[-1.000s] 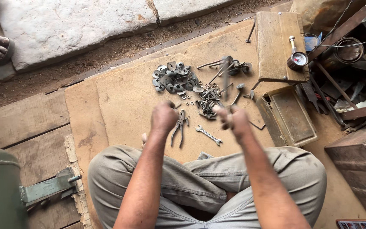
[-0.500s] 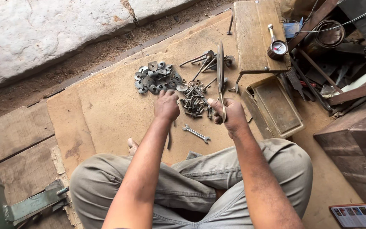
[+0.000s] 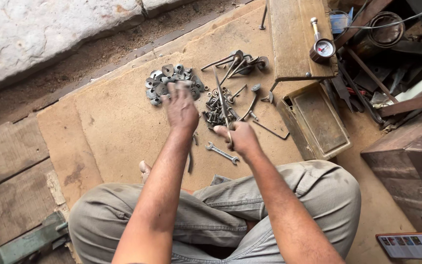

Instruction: The person picks up and organizes various metal components including bolts, washers, and plates on a workspace while using pliers to manipulate a small pin.

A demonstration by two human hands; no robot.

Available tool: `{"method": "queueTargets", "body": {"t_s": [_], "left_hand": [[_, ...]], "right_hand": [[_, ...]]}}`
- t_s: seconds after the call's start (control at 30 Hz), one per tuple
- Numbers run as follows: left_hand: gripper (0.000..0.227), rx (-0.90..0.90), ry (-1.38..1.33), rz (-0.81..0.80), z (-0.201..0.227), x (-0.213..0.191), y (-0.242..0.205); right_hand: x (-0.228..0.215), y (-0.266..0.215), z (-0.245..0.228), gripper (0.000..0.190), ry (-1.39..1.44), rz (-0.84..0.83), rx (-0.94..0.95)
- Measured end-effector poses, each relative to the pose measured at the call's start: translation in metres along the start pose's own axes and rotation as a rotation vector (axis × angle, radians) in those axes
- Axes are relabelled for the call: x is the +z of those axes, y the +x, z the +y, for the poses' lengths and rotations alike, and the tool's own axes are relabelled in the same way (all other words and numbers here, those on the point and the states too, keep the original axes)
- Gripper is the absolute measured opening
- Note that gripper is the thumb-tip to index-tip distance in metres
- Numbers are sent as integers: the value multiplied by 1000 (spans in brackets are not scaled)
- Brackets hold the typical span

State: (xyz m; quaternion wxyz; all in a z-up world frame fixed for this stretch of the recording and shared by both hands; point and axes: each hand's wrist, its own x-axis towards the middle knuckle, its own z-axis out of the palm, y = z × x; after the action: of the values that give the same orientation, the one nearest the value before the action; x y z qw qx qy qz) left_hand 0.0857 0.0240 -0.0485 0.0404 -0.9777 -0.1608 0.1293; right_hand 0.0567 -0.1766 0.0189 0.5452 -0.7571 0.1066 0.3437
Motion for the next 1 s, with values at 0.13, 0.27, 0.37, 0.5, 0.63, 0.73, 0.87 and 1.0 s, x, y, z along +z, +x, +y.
{"method": "queueTargets", "body": {"t_s": [0.13, 0.27, 0.37, 0.5, 0.63, 0.73, 0.87, 1.0], "left_hand": [[31, 39, 87, -87, 7, -13, -14], [64, 281, -40, 137, 46, -12, -18], [71, 439, -183, 51, 84, -11, -22], [53, 584, -235, 59, 134, 13, -13], [43, 614, -73, 73, 181, 53, 8], [54, 612, -113, 188, 199, 74, 24], [45, 583, -82, 142, 211, 62, 23], [36, 546, -111, 155, 204, 41, 14]], "right_hand": [[7, -2, 4, 36, 118, -16, -76], [-4, -10, -5, 35, 150, 37, -150], [-29, -23, -20, 39, 57, 63, -226], [-51, -39, -35, 42, -122, 127, -297], [-58, -45, -43, 47, -138, 157, -280], [-61, -46, -46, 50, -169, 208, -407], [-60, -41, -46, 54, -217, 230, -366], [-60, -39, -49, 55, -258, 230, -284]]}}
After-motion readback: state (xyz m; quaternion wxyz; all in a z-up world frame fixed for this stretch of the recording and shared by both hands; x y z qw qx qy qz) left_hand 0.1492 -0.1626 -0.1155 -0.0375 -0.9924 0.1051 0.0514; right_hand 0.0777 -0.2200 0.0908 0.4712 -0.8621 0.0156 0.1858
